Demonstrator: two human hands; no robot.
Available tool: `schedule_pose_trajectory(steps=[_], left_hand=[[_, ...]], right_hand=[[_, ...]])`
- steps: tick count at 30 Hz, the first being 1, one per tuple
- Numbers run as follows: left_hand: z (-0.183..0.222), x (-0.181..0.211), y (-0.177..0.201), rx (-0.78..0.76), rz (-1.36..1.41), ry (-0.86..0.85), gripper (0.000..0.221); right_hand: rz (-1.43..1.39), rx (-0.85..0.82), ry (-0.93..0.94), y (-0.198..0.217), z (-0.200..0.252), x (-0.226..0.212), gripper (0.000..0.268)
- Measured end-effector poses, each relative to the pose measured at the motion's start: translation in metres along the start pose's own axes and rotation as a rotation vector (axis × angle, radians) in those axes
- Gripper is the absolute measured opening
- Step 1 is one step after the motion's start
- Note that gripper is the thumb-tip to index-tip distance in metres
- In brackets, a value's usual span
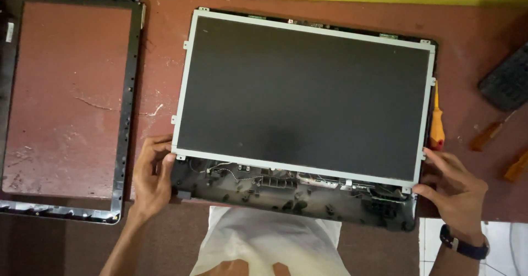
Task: Technician disassembling and reassembling a computer monitor, including disconnecting ribbon cables and using a screwdriver to secure the frame.
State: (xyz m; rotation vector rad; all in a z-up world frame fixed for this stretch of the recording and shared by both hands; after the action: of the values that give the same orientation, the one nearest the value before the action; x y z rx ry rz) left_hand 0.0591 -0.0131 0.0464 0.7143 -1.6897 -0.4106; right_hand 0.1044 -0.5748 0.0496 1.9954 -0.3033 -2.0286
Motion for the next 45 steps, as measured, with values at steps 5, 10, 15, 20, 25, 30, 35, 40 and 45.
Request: schedule_pose_trajectory(steps=[5, 10, 15, 20, 25, 30, 35, 40, 45], left_hand=[[0.003, -0.011, -0.001, -0.02, -0.015, 0.026, 0.027], [0.001, -0.01, 0.0, -0.014, -0.022, 0.007, 0.018], [0.0, -0.006, 0.0, 0.007, -0.03, 0.02, 0.016], [-0.001, 0.002, 0.004, 0.043, -0.067, -0.024, 0.017], [-0.001, 0.008, 0.004, 0.076, -0.121, -0.045, 0.017], [-0.008, 0.02, 0.007, 0.105, -0.106, -0.028, 0.013], [-0.008, 0.022, 0.01, 0.137, -0.095, 0.1, 0.015], [-0.005, 0.007, 0.012, 0.128, 0.128, 0.172, 0.008], [-0.024, 0.009, 0.013, -0.083, 0.243, 0.584, 0.06]], right_hand=[[-0.02, -0.024, 0.041, 0.001, -0.001, 0.006, 0.077], [0.047, -0.013, 0.047, 0.001, -0.001, 0.003, 0.073], [-0.008, -0.032, 0.071, 0.006, 0.002, 0.015, 0.078], [0.049, -0.033, 0.066, 0.006, 0.002, 0.015, 0.079], [0.048, -0.024, 0.073, 0.002, 0.0, 0.006, 0.077], [0.051, -0.027, 0.123, 0.008, 0.004, 0.023, 0.079], [0.015, -0.021, 0.144, 0.003, 0.002, 0.015, 0.078], [-0.002, -0.037, 0.144, 0.004, 0.003, 0.015, 0.079], [0.043, -0.028, 0.107, 0.0, 0.003, 0.004, 0.077]])
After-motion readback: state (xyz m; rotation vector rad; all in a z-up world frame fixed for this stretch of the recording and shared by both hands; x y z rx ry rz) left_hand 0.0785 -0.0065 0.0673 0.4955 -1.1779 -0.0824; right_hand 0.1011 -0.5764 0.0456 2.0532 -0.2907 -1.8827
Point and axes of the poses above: each hand's wrist, its own z-axis away from the middle knuckle, its own y-axis out of the back of the hand, x = y × z, the point moved 4 cm from there along -z, towards the middle knuckle, and after that the axes turned 8 degrees about -z, right-handed, at the moved point
